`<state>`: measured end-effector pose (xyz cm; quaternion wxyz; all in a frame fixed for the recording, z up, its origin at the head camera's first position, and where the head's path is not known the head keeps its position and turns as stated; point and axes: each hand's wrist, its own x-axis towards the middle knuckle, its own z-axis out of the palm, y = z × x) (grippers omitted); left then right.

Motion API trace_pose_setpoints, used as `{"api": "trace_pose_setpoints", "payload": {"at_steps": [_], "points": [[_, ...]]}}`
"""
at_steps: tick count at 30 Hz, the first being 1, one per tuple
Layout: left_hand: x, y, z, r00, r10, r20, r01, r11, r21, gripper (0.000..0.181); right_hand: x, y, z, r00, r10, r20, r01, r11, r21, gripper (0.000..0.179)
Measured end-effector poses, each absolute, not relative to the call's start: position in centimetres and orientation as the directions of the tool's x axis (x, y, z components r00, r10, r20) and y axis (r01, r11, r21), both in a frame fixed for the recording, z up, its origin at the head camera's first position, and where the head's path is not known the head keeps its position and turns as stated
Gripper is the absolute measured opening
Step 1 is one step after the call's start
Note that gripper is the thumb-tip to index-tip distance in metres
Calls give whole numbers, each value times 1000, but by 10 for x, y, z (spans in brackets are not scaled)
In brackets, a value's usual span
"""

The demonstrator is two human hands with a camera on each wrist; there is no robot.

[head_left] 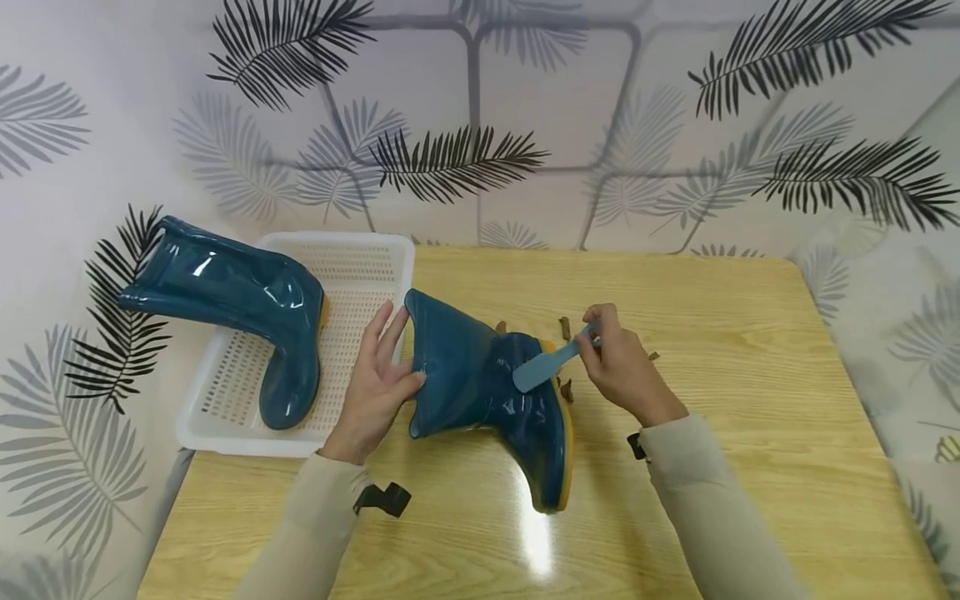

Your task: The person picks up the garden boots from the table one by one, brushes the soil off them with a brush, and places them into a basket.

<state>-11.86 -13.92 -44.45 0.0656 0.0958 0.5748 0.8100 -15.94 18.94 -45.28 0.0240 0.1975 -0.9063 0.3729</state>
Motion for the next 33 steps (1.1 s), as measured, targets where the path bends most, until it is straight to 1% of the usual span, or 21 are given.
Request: {"api": "trace_pose_setpoints", "payload": {"at_steps": [3, 6, 8, 11, 13, 15, 17, 20, 22, 25, 28, 30, 33], "points": [[-120, -137, -442, -971, 221, 91, 11, -337, 942, 96, -157, 191, -455, -928, -234, 290, -370, 658, -656, 21], [-121, -135, -439, -971, 219, 95, 15, -343, 939, 96, -155, 197, -455, -934, -146, 326, -344, 616, -709, 21], [-121, -134, -437, -971, 218, 98, 16, -349, 937, 95, -154, 201, -455, -942, -122, 312, -324, 566, -758, 22], [-121, -134, -436, -970, 219, 105, 21, -356, 934, 95, -152, 208, -457, -962, -141, 235, -274, 506, -818, 23], [-121, -134, -436, -969, 222, 107, 20, -363, 932, 95, -152, 211, -461, -971, -150, 185, -236, 508, -828, 25], [-121, -134, -437, -968, 225, 110, 21, -365, 931, 95, -152, 214, -465, -979, -119, 167, -204, 530, -823, 26], [-120, -133, -438, -967, 229, 110, 17, -372, 928, 95, -152, 218, -469, -982, -45, 182, -175, 560, -810, 27], [-120, -133, -439, -967, 233, 104, 11, -368, 930, 95, -152, 223, -472, -970, 68, 232, -153, 571, -807, 27], [-119, -134, -440, -967, 234, 99, 6, -367, 930, 95, -152, 224, -472, -961, 98, 257, -159, 565, -810, 27], [-118, -133, -440, -968, 229, 98, 8, -365, 931, 95, -153, 224, -472, -966, 62, 250, -182, 526, -831, 28], [-118, -132, -439, -970, 218, 107, 18, -373, 928, 97, -153, 222, -474, -981, -34, 190, -182, 489, -853, 29], [-119, -130, -439, -971, 208, 115, 28, -382, 924, 98, -152, 222, -476, -987, -68, 147, -161, 501, -850, 30], [-120, -128, -437, -970, 195, 146, 54, -411, 910, 100, -152, 222, -477, -990, -41, 137, -137, 542, -829, 31]]}}
